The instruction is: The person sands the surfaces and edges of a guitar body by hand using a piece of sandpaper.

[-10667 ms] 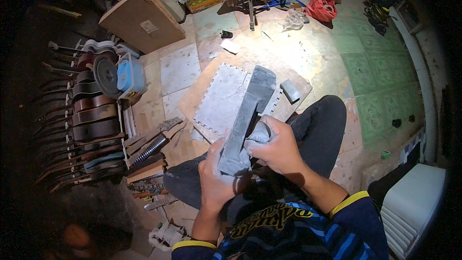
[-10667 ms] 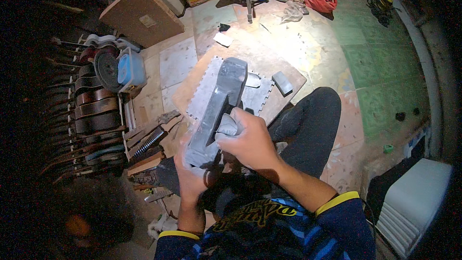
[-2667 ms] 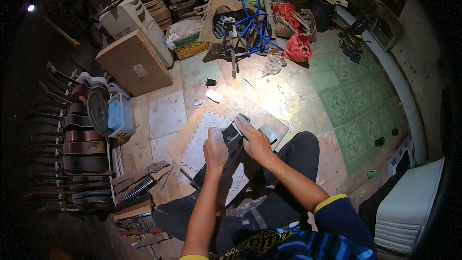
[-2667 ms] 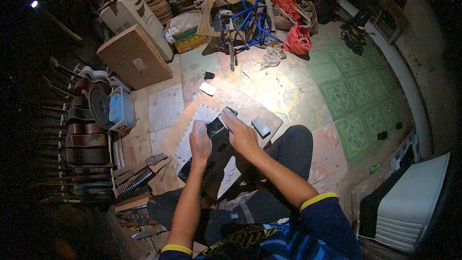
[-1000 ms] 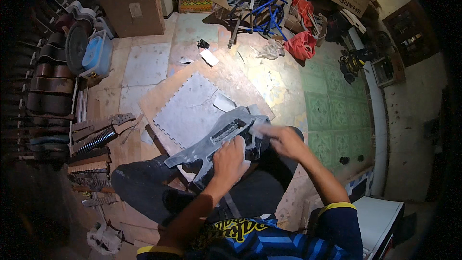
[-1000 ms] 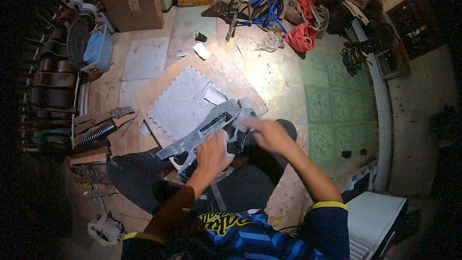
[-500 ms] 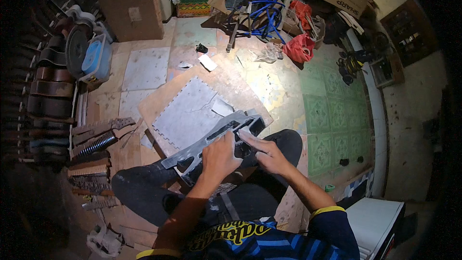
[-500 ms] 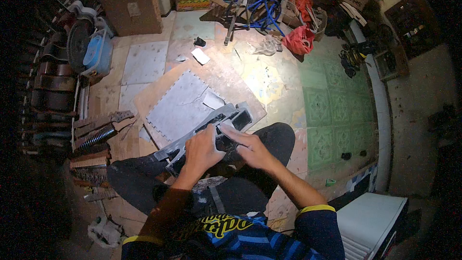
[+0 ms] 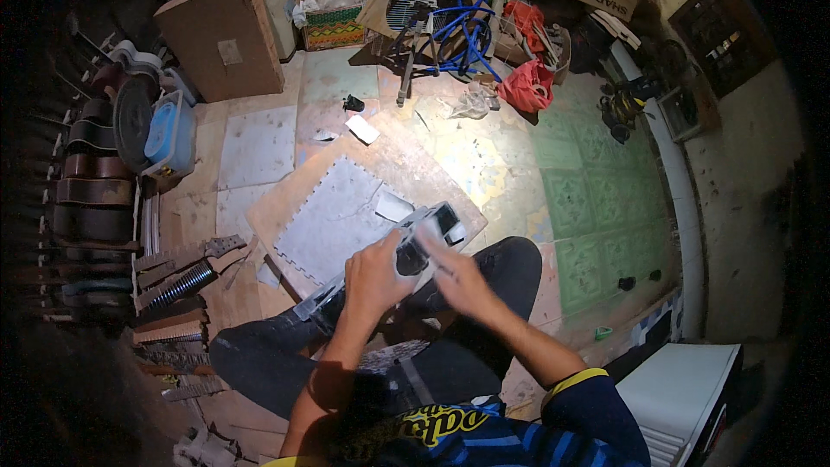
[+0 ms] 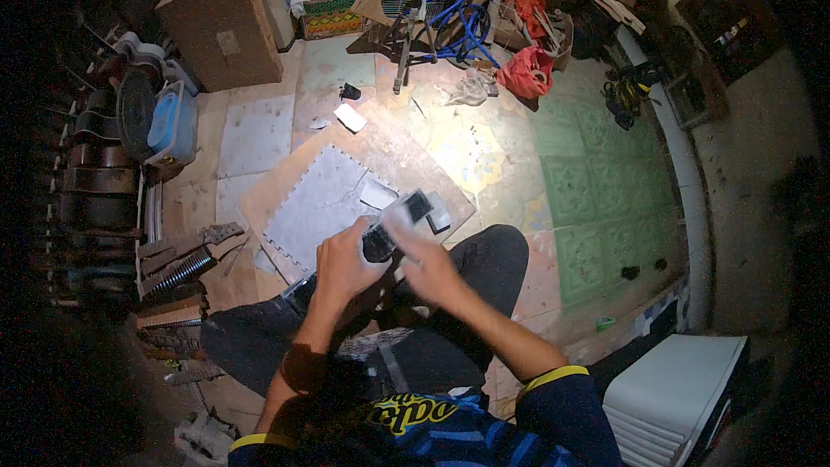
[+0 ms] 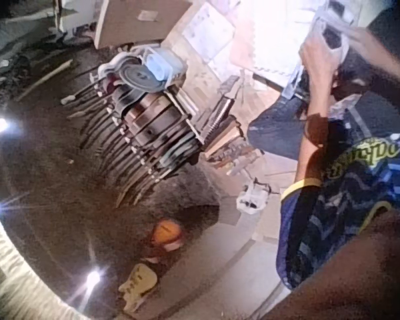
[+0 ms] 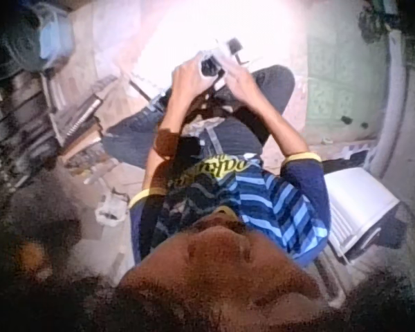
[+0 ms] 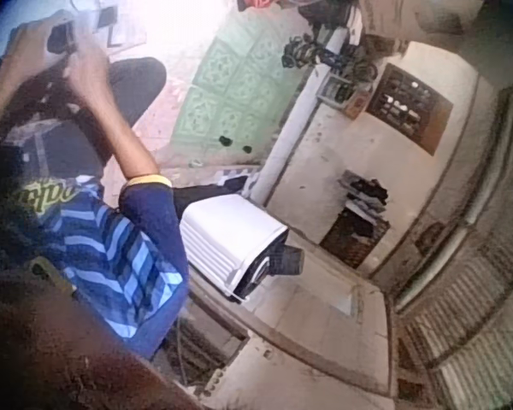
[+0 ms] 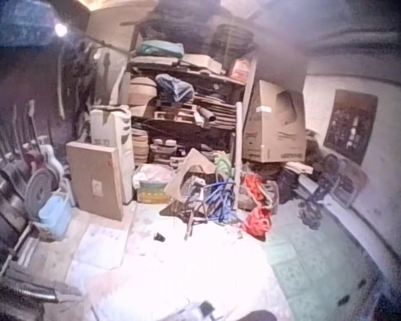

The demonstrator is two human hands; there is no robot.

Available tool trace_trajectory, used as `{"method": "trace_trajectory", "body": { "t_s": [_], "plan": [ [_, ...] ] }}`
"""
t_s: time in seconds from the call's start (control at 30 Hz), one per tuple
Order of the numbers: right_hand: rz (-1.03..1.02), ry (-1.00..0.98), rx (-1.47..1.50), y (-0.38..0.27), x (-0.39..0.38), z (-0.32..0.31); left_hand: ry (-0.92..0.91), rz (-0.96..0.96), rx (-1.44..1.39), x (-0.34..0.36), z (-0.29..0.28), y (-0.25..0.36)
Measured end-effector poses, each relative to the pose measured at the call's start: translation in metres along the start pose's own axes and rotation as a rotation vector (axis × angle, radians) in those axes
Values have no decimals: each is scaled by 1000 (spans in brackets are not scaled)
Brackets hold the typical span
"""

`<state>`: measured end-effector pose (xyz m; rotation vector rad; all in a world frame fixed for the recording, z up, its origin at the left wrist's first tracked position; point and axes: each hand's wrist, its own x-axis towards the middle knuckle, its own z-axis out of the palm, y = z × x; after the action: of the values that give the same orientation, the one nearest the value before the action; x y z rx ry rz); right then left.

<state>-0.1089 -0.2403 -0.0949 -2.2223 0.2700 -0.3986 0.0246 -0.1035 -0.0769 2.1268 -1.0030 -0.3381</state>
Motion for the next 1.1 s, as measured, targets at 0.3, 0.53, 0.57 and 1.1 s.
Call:
{"method": "trace_trajectory", "body": {
  "t_s": [0.3,0.53,0.57,1.1],
  "plan": [
    [-39,84,81,-27,7,6,1,-16,-98,9,-4,-11],
    [111,53,-87,-11,18,2,8,-34,-102,13,-9,-4],
    [58,17,58,-23,8,2,1,-34,-97,14,-10,-4],
    [190,77,-304,-8,22,5,-13,-22,-83,15,-5,-12]
  ]
}}
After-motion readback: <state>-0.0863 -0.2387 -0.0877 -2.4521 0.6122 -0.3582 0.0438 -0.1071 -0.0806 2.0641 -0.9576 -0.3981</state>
